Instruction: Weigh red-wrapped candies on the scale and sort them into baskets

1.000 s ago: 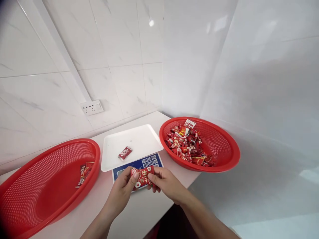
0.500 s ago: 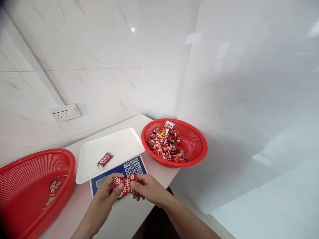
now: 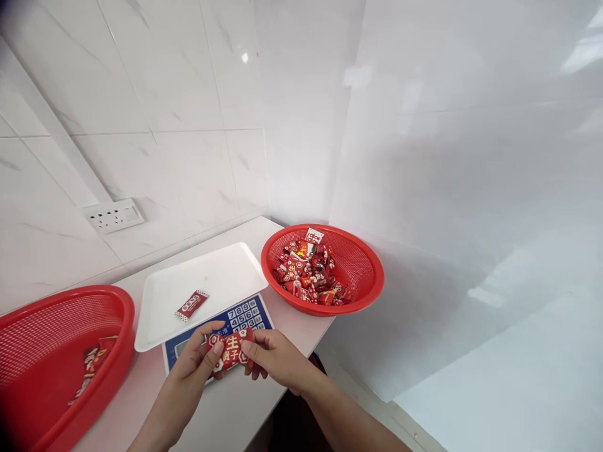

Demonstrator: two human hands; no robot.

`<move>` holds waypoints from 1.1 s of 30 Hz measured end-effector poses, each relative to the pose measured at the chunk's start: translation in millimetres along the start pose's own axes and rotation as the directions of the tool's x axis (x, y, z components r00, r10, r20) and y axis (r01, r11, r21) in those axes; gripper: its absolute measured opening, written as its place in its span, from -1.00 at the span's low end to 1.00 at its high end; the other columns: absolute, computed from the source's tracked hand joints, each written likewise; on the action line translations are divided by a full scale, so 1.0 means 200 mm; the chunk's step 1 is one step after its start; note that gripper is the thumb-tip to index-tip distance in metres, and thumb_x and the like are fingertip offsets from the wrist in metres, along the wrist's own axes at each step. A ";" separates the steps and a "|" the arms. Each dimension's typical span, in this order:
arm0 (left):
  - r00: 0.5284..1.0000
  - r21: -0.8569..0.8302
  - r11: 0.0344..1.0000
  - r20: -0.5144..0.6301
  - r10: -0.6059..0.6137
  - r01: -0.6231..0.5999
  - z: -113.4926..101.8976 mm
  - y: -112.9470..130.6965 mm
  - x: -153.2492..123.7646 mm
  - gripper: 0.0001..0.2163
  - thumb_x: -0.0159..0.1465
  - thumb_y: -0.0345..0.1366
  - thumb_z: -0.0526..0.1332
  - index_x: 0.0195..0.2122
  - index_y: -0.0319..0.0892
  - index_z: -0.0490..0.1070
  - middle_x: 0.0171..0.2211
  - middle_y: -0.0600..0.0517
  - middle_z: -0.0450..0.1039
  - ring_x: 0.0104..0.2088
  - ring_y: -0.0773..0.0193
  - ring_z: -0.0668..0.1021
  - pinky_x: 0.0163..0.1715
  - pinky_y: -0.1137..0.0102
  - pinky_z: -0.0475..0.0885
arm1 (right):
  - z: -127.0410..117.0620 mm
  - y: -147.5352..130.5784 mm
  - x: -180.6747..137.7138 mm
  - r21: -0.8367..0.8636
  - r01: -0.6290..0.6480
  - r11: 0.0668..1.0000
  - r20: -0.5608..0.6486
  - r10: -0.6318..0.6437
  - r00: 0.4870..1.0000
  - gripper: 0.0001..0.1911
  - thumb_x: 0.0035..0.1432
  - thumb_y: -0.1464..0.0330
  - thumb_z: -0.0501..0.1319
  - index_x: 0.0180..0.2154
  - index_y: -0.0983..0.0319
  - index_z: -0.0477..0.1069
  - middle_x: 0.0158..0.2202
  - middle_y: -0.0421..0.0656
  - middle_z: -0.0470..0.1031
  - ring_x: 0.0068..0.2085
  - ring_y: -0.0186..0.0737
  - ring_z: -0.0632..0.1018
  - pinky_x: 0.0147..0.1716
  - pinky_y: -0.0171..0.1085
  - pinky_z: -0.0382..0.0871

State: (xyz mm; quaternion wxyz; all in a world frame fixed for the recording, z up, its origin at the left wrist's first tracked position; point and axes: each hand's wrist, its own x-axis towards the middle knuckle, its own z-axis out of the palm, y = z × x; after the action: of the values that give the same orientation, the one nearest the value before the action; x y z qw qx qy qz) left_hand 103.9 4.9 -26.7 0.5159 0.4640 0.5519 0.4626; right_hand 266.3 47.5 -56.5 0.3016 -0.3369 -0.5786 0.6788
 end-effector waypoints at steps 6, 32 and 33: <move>0.997 0.030 0.999 0.066 0.039 -0.041 -0.01 -0.01 -0.03 -0.67 0.14 -0.01 0.17 -0.18 -0.11 0.34 -0.44 0.10 0.41 -0.44 0.32 0.39 -0.41 0.43 0.33 | 0.00 0.00 -0.02 -0.030 -0.041 0.999 -0.049 0.040 0.998 -0.50 0.01 -0.07 0.13 -0.48 0.27 0.25 -0.63 -0.29 0.27 -0.60 -0.45 0.30 -0.61 -0.41 0.07; 0.994 0.011 0.995 -0.053 0.097 -0.096 -0.19 -0.02 -0.07 -0.41 0.16 0.00 0.14 0.17 -0.11 0.07 -0.48 0.12 0.31 -0.36 0.25 0.42 -0.31 0.36 0.30 | 0.03 -0.13 0.26 0.034 0.110 0.993 -0.326 -0.093 0.941 -0.51 -0.03 -0.07 0.16 -0.55 0.22 0.19 -0.60 -0.26 0.25 -0.57 -0.39 0.26 -0.58 -0.35 0.08; 0.993 0.020 0.995 -0.061 0.099 -0.097 -0.20 -0.02 -0.08 -0.42 0.16 0.01 0.15 0.15 -0.12 0.10 -0.48 0.11 0.32 -0.37 0.25 0.43 -0.31 0.35 0.30 | 0.03 -0.14 0.28 0.018 0.101 0.995 -0.326 -0.089 0.941 -0.50 -0.03 -0.09 0.14 -0.53 0.24 0.23 -0.58 -0.23 0.30 -0.55 -0.38 0.30 -0.57 -0.35 0.10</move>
State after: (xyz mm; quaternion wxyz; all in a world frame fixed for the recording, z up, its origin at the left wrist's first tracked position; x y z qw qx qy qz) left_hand 65.2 -11.8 -26.9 0.4713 0.4804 0.5480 0.4968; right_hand 228.4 93.5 -34.3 0.4308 -0.4103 -0.5249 0.6087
